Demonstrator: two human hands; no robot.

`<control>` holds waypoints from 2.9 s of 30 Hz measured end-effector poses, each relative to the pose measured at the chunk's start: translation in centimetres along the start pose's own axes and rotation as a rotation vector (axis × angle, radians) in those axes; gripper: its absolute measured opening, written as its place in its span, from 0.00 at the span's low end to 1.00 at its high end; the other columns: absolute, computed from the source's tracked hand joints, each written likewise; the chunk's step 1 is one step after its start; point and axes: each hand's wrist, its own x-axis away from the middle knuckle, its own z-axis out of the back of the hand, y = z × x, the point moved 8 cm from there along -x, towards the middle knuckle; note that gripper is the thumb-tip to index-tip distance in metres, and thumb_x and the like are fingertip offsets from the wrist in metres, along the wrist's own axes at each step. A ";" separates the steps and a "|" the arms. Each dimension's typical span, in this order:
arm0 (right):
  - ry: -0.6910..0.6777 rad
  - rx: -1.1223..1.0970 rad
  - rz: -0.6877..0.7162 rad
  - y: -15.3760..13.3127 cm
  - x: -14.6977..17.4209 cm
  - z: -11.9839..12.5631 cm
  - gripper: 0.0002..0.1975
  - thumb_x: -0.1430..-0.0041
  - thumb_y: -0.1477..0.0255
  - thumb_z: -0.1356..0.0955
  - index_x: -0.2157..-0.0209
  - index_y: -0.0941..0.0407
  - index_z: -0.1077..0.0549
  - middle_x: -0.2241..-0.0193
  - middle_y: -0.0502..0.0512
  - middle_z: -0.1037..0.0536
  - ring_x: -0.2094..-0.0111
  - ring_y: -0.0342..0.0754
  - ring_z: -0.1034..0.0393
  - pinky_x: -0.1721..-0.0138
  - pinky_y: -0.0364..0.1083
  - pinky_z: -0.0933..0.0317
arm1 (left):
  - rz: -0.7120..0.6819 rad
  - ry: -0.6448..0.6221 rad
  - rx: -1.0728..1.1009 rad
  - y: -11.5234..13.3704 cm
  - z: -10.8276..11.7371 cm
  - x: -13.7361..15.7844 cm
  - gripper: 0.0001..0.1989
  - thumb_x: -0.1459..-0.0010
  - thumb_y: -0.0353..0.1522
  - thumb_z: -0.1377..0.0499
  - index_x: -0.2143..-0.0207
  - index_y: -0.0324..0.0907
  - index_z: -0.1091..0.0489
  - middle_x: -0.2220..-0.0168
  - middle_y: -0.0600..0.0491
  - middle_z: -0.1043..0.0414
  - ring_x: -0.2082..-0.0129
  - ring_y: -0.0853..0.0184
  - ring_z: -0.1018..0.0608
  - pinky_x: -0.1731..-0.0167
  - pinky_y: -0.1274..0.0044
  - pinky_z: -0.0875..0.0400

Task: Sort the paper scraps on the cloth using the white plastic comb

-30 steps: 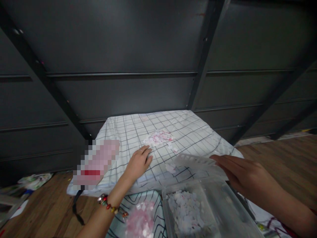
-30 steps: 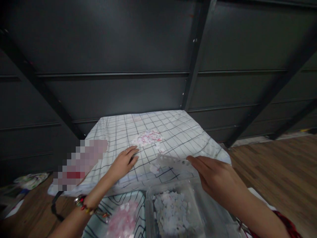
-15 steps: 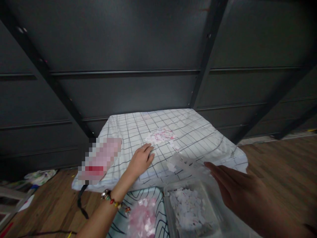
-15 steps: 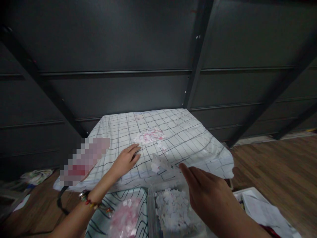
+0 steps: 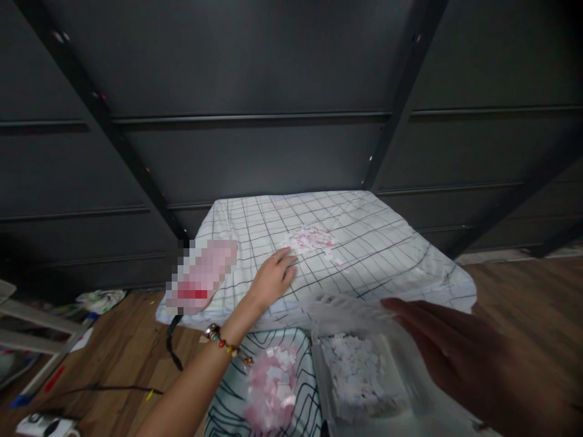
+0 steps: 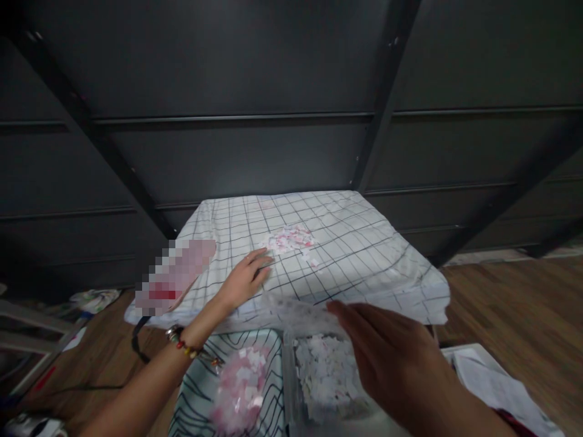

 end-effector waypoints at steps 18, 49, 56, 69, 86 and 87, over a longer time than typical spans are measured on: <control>-0.058 0.026 0.280 2.1 2.7 -11.5 0.12 0.42 0.79 0.37 0.58 0.60 0.28 0.62 0.61 0.23 0.59 0.50 0.28 0.57 0.52 0.33 | 0.191 -0.543 0.068 0.9 -2.8 17.9 0.14 0.42 0.30 0.41 0.52 0.45 0.31 0.54 0.50 0.29 0.55 0.63 0.26 0.54 0.75 0.31; -0.773 -0.269 0.236 -11.0 3.0 -23.4 0.09 0.46 0.82 0.37 0.74 0.59 0.26 0.73 0.57 0.25 0.70 0.47 0.30 0.72 0.44 0.40 | 0.163 -0.333 -0.074 1.3 -4.4 18.8 0.06 0.45 0.22 0.44 0.68 0.39 0.29 0.67 0.50 0.29 0.64 0.63 0.26 0.63 0.75 0.29; -0.772 -0.402 0.051 -9.1 2.6 -21.5 0.12 0.46 0.83 0.38 0.76 0.59 0.28 0.74 0.55 0.25 0.73 0.45 0.32 0.73 0.43 0.43 | 0.370 -0.140 0.296 -0.5 -1.8 18.7 0.09 0.41 0.25 0.50 0.70 0.39 0.31 0.70 0.51 0.31 0.67 0.66 0.27 0.66 0.77 0.33; -0.816 -0.844 -0.324 -3.9 -0.5 -18.3 0.13 0.43 0.70 0.40 0.78 0.58 0.31 0.85 0.48 0.32 0.82 0.41 0.37 0.79 0.39 0.47 | 0.411 -0.007 0.570 1.0 3.6 12.3 0.05 0.44 0.31 0.47 0.65 0.41 0.33 0.73 0.56 0.30 0.74 0.70 0.28 0.74 0.81 0.37; -0.756 -0.906 -0.256 -6.6 -0.2 -19.3 0.06 0.50 0.74 0.33 0.77 0.58 0.25 0.75 0.51 0.29 0.73 0.41 0.37 0.73 0.40 0.48 | 0.407 -0.122 0.413 0.4 2.8 13.3 0.04 0.45 0.28 0.47 0.71 0.41 0.33 0.73 0.56 0.28 0.73 0.69 0.27 0.71 0.80 0.34; -0.748 -0.904 -0.254 -6.7 -0.2 -19.3 0.06 0.50 0.74 0.33 0.78 0.58 0.26 0.75 0.51 0.29 0.74 0.41 0.37 0.73 0.40 0.48 | 0.410 -0.125 0.408 0.4 2.8 13.3 0.04 0.45 0.27 0.47 0.71 0.41 0.33 0.73 0.56 0.28 0.73 0.69 0.27 0.71 0.79 0.34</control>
